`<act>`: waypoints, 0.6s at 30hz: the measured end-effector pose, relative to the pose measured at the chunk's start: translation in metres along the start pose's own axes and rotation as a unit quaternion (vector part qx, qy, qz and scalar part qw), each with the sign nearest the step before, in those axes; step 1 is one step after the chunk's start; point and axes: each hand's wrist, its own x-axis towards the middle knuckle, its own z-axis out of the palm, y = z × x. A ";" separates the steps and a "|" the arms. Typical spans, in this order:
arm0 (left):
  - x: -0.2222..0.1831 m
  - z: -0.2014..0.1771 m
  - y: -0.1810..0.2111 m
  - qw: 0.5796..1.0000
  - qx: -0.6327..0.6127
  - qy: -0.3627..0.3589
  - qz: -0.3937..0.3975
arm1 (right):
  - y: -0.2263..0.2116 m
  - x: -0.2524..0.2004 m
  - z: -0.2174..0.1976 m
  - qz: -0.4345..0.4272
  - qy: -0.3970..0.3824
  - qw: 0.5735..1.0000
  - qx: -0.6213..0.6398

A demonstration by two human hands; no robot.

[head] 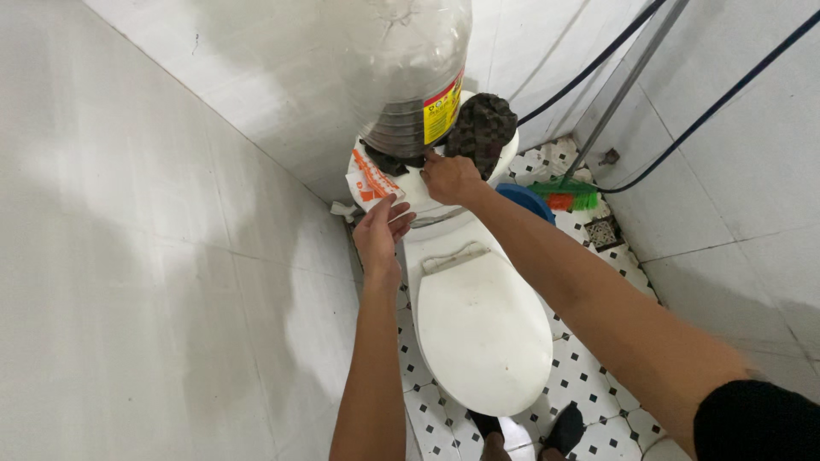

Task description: The person takes cucumbers from a refrigerator, carries them to a sink in a restroom area, and washes them by hand under running water.

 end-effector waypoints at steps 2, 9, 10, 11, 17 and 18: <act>0.006 0.001 -0.001 1.000 -0.001 -0.013 -0.003 | -0.005 0.000 0.002 -0.010 0.010 0.999 -0.032; -0.001 -0.004 0.011 0.999 0.004 -0.031 -0.034 | -0.001 0.012 0.009 0.039 -0.040 0.998 0.009; -0.004 -0.004 0.012 0.999 0.005 -0.032 -0.039 | 0.004 0.008 0.008 0.032 -0.041 0.998 0.029; -0.008 -0.004 0.013 0.998 0.013 -0.028 -0.045 | 0.007 0.004 0.005 0.024 -0.041 0.998 0.048; -0.018 -0.007 0.008 0.998 0.023 -0.028 -0.052 | 0.002 -0.057 -0.012 -0.019 0.059 0.996 0.057; -0.019 -0.007 0.004 0.998 0.025 -0.027 -0.057 | 0.001 -0.069 -0.015 -0.002 0.069 0.995 0.078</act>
